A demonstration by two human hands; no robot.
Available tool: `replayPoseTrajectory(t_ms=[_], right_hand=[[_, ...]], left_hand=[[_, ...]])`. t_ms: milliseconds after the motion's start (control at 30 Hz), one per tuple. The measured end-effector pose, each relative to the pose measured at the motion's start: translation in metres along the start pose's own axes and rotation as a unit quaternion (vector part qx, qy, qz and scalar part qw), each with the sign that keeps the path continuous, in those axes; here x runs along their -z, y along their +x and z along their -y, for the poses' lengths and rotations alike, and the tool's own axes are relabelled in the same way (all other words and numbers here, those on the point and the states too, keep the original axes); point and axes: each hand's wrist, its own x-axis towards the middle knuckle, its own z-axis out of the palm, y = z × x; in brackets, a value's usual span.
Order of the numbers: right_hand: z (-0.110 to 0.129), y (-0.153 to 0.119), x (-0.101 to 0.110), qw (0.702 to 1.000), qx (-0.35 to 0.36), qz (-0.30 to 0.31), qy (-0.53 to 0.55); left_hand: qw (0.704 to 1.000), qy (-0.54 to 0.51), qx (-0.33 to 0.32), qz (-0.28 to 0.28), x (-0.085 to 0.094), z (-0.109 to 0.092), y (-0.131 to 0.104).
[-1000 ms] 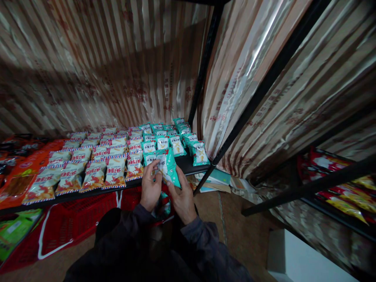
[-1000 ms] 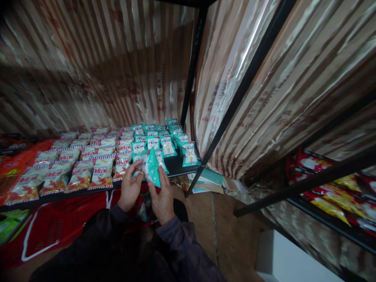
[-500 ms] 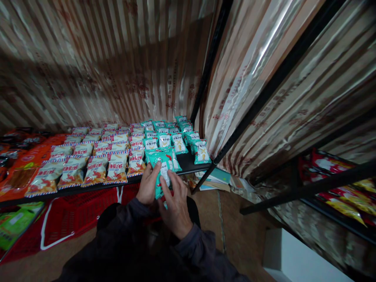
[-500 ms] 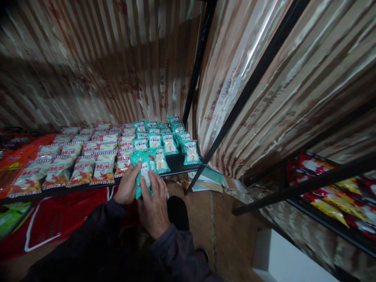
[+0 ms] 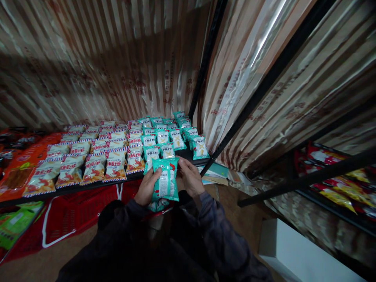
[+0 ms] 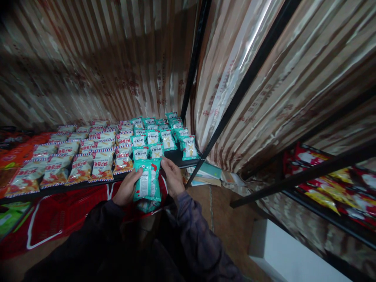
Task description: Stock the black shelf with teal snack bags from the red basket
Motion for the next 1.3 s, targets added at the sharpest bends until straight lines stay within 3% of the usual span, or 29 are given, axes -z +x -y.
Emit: replayPoseTrajectory(t_ms=[233,500,733,867,1100,1300], right_hand=[[-0.005,0.005,0.000,0.999,-0.036,-0.035,0.019],[-0.011,0.014,-0.007,0.997,0.013,-0.064,-0.031],[-0.017,-0.002,0.002,0.994,-0.027,0.040,-0.095],[-0.026,-0.012,0.011,0.988,-0.052,0.073,-0.125],[-0.022,-0.022,0.006,0.987,-0.093,0.133,-0.009],[-0.024,-0.022,0.008,0.986,-0.086,0.146,-0.002]], left_hand=[[0.996,-0.025,0.067,0.062,0.005,0.014,0.003],[0.998,-0.031,0.037,0.032,0.003,0.012,0.010],[0.998,0.005,-0.002,-0.063,0.009,-0.014,0.013],[0.996,-0.003,-0.017,-0.086,0.010,-0.024,0.017],[0.995,-0.033,0.021,-0.086,0.008,-0.019,0.024],[0.995,-0.048,0.038,-0.074,0.008,-0.003,0.039]])
